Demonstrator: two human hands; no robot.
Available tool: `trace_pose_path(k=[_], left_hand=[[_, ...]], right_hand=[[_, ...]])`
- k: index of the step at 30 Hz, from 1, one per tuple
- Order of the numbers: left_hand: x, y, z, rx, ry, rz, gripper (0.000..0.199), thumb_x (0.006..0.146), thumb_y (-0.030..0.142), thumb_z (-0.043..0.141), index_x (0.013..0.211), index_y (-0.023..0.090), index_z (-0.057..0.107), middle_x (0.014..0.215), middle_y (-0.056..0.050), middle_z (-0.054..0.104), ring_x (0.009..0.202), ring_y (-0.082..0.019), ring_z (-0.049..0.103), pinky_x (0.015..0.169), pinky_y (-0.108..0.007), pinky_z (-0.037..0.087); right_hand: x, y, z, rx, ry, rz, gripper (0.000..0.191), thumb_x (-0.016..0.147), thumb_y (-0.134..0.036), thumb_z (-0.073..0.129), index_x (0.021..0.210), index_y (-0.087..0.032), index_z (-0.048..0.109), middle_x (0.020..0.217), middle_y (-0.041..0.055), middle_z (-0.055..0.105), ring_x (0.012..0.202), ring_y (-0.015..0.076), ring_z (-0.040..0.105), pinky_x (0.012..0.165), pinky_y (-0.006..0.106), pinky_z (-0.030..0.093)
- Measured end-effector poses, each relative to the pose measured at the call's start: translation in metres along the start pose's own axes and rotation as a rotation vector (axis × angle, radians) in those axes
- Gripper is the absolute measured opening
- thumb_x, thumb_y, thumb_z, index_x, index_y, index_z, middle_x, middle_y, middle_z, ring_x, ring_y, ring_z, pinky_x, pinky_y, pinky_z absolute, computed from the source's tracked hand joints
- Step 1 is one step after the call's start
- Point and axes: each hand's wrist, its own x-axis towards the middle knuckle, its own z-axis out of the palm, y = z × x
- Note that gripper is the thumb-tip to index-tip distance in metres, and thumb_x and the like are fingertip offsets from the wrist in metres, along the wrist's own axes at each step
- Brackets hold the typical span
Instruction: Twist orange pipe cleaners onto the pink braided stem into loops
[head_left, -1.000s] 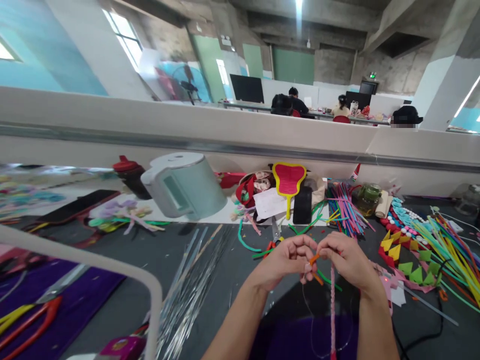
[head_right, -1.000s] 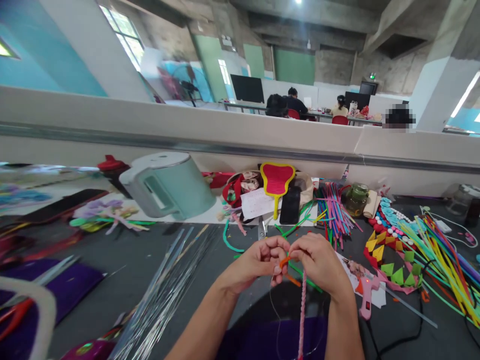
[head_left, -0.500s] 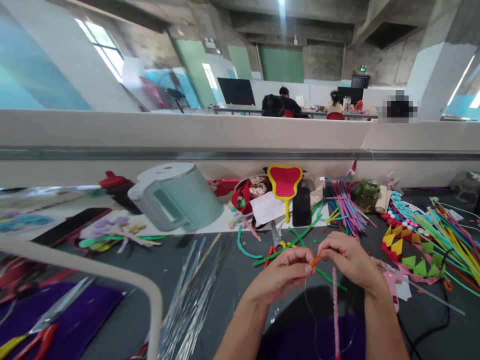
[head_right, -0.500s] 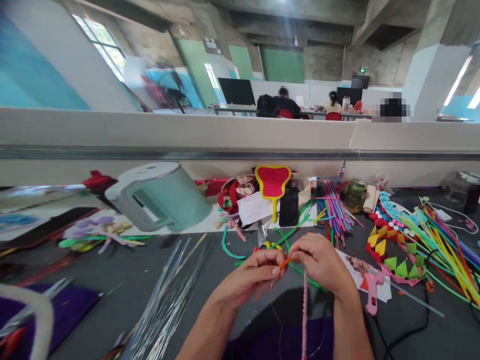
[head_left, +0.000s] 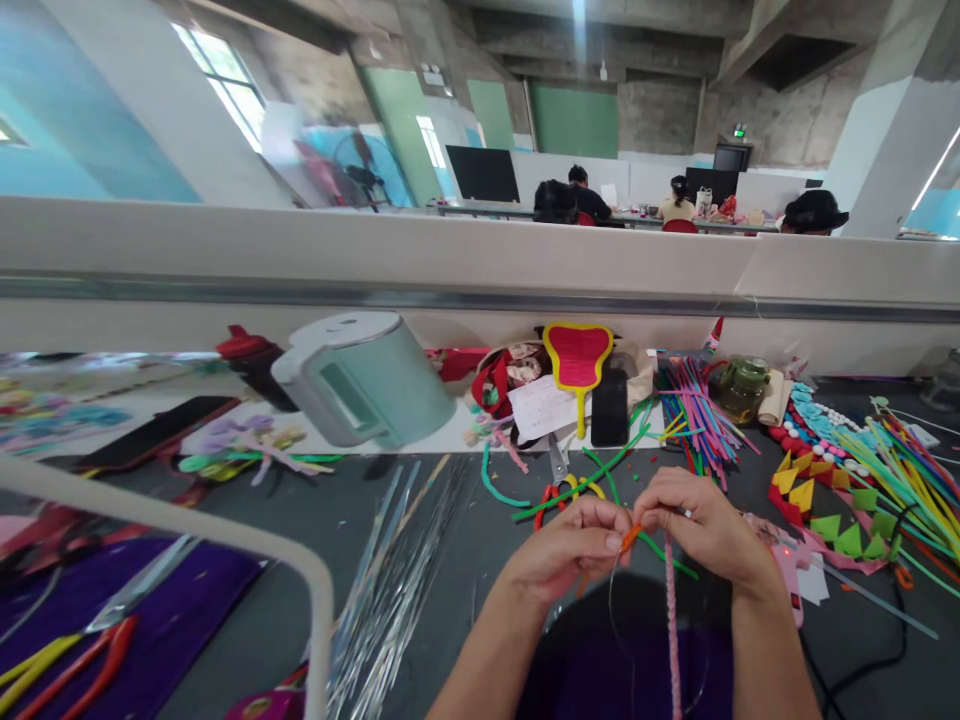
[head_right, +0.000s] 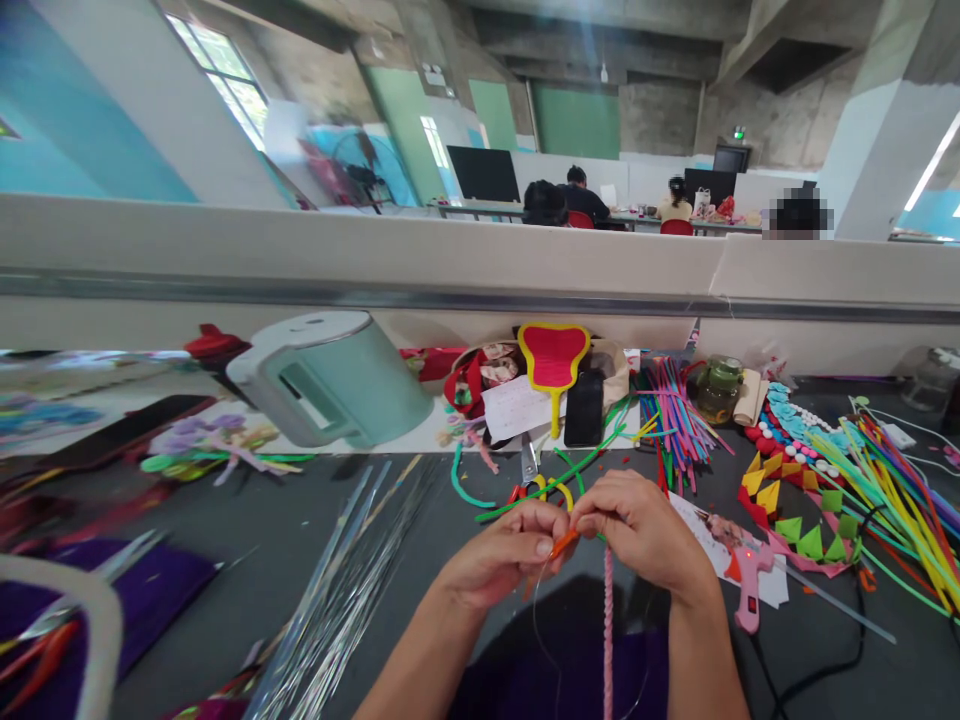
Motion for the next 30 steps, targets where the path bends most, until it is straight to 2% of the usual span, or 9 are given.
trace_pose_path(k=[4, 9, 15, 19, 22, 25, 30], left_hand=[[0.002, -0.003, -0.001, -0.006, -0.002, 0.006, 0.031, 0.051, 0.038, 0.079, 0.055, 0.012, 0.062, 0.049, -0.001, 0.054, 0.041, -0.006, 0.033, 0.043, -0.023, 0.016], [0.003, -0.001, -0.003, 0.018, -0.001, 0.013, 0.031, 0.051, 0.037, 0.079, 0.054, 0.013, 0.059, 0.045, 0.004, 0.044, 0.041, -0.005, 0.028, 0.043, -0.022, 0.014], [-0.001, 0.012, -0.01, 0.256, 0.068, 0.088, 0.022, 0.059, 0.028, 0.076, 0.056, 0.012, 0.062, 0.057, 0.002, 0.047, 0.052, -0.008, 0.035, 0.049, -0.022, 0.023], [-0.005, 0.017, -0.014, 0.533, 0.185, 0.126, 0.014, 0.069, 0.025, 0.067, 0.063, 0.013, 0.063, 0.059, 0.002, 0.05, 0.052, -0.008, 0.036, 0.051, -0.021, 0.026], [-0.008, 0.017, -0.011, 0.782, 0.309, 0.2, 0.012, 0.072, 0.022, 0.061, 0.062, 0.015, 0.061, 0.061, 0.001, 0.053, 0.054, -0.01, 0.041, 0.052, -0.022, 0.028], [-0.01, 0.018, -0.002, 1.031, 0.419, 0.269, 0.014, 0.074, 0.02, 0.057, 0.061, 0.017, 0.058, 0.065, 0.0, 0.054, 0.06, -0.013, 0.047, 0.055, -0.023, 0.031], [-0.005, 0.009, 0.022, 1.411, 0.623, 0.285, 0.015, 0.08, 0.016, 0.051, 0.067, 0.019, 0.057, 0.071, -0.003, 0.055, 0.063, -0.016, 0.051, 0.056, -0.025, 0.029]], right_hand=[[-0.001, -0.002, -0.001, -0.026, -0.019, 0.011, 0.016, 0.088, -0.018, 0.056, 0.078, -0.021, 0.067, 0.068, -0.0013, 0.06, 0.07, 0.0142, 0.053, 0.071, 0.026, 0.038], [0.001, -0.004, -0.001, -0.066, -0.023, 0.017, 0.018, 0.087, -0.013, 0.055, 0.078, -0.021, 0.068, 0.07, -0.0012, 0.063, 0.071, 0.0139, 0.054, 0.072, 0.027, 0.038], [0.004, -0.004, 0.003, -0.19, -0.019, 0.051, 0.016, 0.087, -0.012, 0.056, 0.076, -0.02, 0.065, 0.072, -0.0016, 0.065, 0.073, 0.0132, 0.055, 0.072, 0.026, 0.034], [0.007, 0.0, 0.011, -0.354, 0.006, 0.124, 0.016, 0.087, -0.013, 0.056, 0.076, -0.019, 0.064, 0.072, -0.0004, 0.065, 0.074, 0.0143, 0.055, 0.07, 0.026, 0.032], [0.008, 0.004, 0.016, -0.463, 0.017, 0.165, 0.016, 0.087, -0.015, 0.054, 0.077, -0.02, 0.065, 0.072, 0.0002, 0.065, 0.073, 0.0148, 0.056, 0.069, 0.027, 0.031], [0.01, 0.006, 0.02, -0.534, 0.023, 0.19, 0.017, 0.088, -0.016, 0.052, 0.078, -0.021, 0.064, 0.076, 0.0007, 0.067, 0.077, 0.0161, 0.057, 0.069, 0.028, 0.031], [0.011, 0.007, 0.023, -0.661, 0.068, 0.233, 0.017, 0.09, -0.019, 0.049, 0.08, -0.021, 0.064, 0.081, 0.003, 0.069, 0.08, 0.019, 0.058, 0.069, 0.03, 0.032]])
